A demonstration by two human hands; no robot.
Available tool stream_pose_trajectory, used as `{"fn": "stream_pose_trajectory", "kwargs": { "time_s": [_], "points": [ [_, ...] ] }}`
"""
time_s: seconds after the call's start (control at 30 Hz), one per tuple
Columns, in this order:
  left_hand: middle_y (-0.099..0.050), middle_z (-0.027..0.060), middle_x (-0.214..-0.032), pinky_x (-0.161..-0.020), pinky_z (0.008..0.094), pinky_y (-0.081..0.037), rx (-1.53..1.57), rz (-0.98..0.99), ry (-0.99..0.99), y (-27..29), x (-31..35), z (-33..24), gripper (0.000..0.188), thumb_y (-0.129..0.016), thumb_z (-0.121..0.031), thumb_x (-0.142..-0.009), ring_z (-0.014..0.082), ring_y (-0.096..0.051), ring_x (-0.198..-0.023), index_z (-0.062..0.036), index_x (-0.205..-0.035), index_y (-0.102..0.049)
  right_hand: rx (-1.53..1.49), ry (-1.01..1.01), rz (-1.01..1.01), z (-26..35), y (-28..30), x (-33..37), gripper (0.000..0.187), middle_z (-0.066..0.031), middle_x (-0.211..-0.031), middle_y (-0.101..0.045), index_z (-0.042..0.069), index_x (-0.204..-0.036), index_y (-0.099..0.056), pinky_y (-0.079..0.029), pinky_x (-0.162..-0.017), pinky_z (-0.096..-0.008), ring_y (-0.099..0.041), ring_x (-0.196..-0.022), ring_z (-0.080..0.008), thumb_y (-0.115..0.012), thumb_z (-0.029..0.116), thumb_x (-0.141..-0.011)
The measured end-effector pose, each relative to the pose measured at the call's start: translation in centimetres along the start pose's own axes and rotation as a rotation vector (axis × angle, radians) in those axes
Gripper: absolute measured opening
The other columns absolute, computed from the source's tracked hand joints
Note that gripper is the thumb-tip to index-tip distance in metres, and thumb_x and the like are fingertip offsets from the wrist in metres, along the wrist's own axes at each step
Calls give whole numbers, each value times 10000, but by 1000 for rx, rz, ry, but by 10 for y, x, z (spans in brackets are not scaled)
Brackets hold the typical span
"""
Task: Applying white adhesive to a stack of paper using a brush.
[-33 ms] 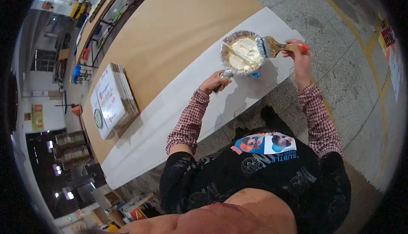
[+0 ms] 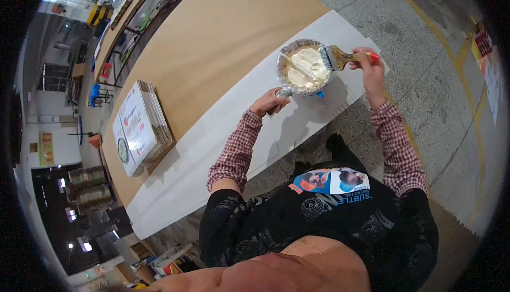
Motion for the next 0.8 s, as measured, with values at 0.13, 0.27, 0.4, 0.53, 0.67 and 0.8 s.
{"fn": "stream_pose_trajectory", "kwargs": {
  "time_s": [0.13,0.27,0.4,0.53,0.67,0.8],
  "points": [
    [-539,9,-604,-401,228,-387,-106,17,-46,9,-19,2,345,-695,-161,-774,85,-486,-445,14,-1021,-529,272,134,62,15,-47,-14,188,-24,-814,-626,12,-963,-630,-478,-593,-206,-565,-652,-66,-593,192,-921],
    [-551,3,-613,-404,229,-394,-202,77,-80,6,-32,-2,304,-713,-228,-770,76,-501,-468,-31,-952,-571,607,182,79,10,-77,-22,212,-51,-757,-628,3,-919,-637,-473,-577,-247,-574,-621,-85,-634,213,-888],
    [-615,35,-703,-437,235,-413,-229,109,-58,0,-31,-14,341,-662,-302,-821,92,-521,-487,-22,-1000,-587,836,444,78,24,-100,-18,230,-141,-752,-614,7,-857,-640,-473,-616,-342,-603,-662,-251,-634,237,-858],
    [-668,109,-851,-498,241,-435,159,-149,-163,40,-17,-2,438,-573,-402,-887,126,-547,-521,-6,-1072,-578,792,458,49,-1,-119,-20,274,-160,-764,-605,11,-839,-645,-470,-642,-382,-604,-706,-301,-631,285,-840],
    [-619,80,-754,-499,241,-407,609,-793,-298,86,50,45,328,-492,-316,-947,126,-534,-556,-4,-967,-589,850,332,115,-3,-109,-25,285,-159,-742,-604,4,-809,-636,-469,-644,-382,-603,-697,-295,-641,288,-827],
    [-595,70,-636,-532,272,-444,153,-1023,-385,66,115,94,310,-536,-252,-918,114,-536,-560,-30,-701,-553,784,324,51,25,-103,-23,291,-161,-720,-600,7,-779,-623,-463,-630,-384,-594,-670,-299,-647,294,-819]
  ]
}}
Point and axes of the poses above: each hand's wrist, its own x-axis away from the middle knuckle, its own y-axis out of the back of the hand, z = x × y, the point moved 10 cm from there along -x, towards the middle knuckle
